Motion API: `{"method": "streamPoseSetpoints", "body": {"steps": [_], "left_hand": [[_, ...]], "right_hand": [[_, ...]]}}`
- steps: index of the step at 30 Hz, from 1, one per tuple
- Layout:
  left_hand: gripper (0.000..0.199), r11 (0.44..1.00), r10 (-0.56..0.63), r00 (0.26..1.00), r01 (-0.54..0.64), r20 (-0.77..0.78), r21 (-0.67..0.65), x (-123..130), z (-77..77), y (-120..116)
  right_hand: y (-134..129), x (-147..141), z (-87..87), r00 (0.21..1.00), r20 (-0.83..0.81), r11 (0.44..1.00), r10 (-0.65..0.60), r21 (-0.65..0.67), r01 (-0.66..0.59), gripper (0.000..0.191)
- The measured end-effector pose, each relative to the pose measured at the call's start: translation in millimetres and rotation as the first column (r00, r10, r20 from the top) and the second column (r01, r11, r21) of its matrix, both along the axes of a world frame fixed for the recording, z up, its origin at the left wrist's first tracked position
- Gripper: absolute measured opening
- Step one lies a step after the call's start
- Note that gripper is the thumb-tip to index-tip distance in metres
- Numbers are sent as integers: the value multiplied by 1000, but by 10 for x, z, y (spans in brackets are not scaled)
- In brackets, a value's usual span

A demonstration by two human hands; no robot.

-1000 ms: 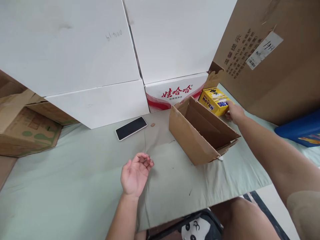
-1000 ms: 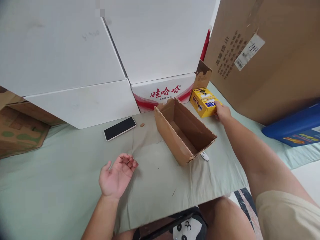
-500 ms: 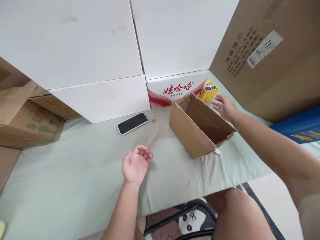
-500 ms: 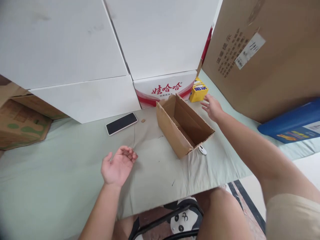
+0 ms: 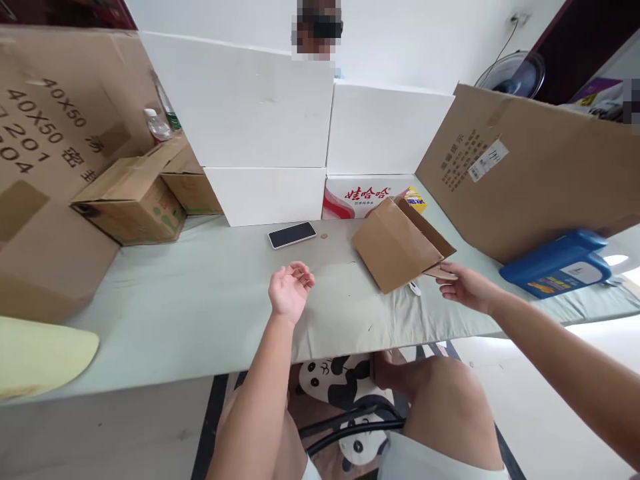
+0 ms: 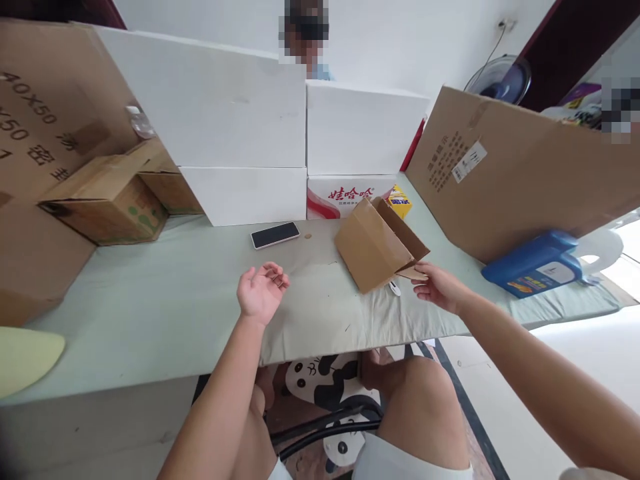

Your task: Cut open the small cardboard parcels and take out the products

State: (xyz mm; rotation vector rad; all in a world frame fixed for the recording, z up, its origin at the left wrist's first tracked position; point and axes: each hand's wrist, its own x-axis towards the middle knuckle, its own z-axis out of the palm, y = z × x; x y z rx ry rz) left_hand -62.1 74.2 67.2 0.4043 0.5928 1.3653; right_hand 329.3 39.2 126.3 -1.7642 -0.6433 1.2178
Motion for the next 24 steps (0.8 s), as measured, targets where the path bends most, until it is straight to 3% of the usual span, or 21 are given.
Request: {"method": "streamPoseSetpoints", "body": {"steps": [5,7,9,12,17,22,24], "left_hand": [[31,1000,-2,1000,2,-8,27,-32,67,-76],[31,999,3,1000,-3,-9,33,-52,83,-100],[30,999,11,1000,-10,-10,39,-70,98,-120],[30,999,18,1000,-17,-21,41,-82,119,-133],[31,999,17,999,-16,-43,32,-35,148,-113],[27,999,6,994,-2,-106,41,38,148,-83],[34,1000,-10,992,13,-127,22,52,135,-69]], "right_hand": [[-209,-88,-25,993,-96,964,-69,251,91,22],[-234,-22,-35,979,-127,903,-163,380,199,27],[-234,117,-46,942,-150,805,-302,490,336,30],[-188,372,-72,887,-139,718,-440,540,440,32],[76,640,-207,856,-72,726,-512,496,476,26],[579,764,-402,837,8,750,-546,449,485,28],[790,815,-442,849,47,773,-526,442,455,27]]}}
